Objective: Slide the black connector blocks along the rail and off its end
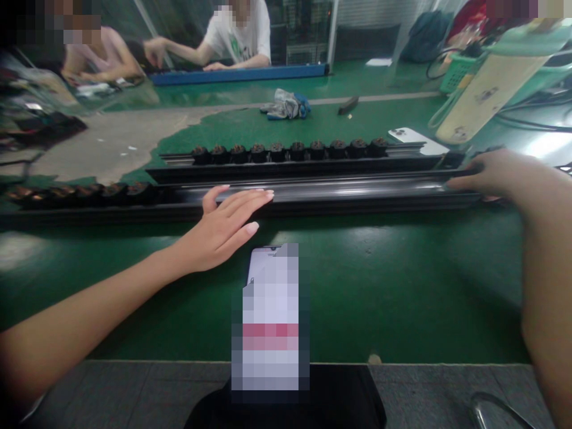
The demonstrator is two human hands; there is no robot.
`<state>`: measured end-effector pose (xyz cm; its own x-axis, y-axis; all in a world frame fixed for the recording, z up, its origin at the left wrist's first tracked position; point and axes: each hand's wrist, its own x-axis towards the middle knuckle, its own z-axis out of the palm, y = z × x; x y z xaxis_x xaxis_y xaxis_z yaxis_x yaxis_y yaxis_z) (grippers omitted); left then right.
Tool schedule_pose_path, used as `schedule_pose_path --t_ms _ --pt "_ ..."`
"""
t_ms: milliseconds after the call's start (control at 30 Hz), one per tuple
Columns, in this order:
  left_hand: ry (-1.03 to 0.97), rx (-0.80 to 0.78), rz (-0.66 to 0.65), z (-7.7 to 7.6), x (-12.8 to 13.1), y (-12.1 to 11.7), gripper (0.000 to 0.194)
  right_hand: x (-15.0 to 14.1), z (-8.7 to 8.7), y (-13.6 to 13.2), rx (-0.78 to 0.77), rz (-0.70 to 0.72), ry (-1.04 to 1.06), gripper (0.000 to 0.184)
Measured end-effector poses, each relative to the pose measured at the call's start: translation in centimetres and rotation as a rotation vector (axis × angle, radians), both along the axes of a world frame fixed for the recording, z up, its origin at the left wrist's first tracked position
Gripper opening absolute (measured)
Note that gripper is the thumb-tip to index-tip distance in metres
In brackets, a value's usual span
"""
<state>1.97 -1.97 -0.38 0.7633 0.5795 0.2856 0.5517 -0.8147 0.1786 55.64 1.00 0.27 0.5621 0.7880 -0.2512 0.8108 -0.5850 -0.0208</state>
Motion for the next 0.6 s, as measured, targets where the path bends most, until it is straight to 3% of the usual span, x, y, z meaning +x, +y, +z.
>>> schedule_pose_path --t_ms 233,600 --pt "0.003 -0.001 -0.004 0.1 -0.1 -0.1 0.052 0.6 -0.3 0.2 0.009 -0.002 -0.012 0.040" --pt "0.009 -0.025 0.004 0.2 0.0 -0.1 0.053 -0.8 0.6 -0.6 0.063 -0.030 0.012 0.042"
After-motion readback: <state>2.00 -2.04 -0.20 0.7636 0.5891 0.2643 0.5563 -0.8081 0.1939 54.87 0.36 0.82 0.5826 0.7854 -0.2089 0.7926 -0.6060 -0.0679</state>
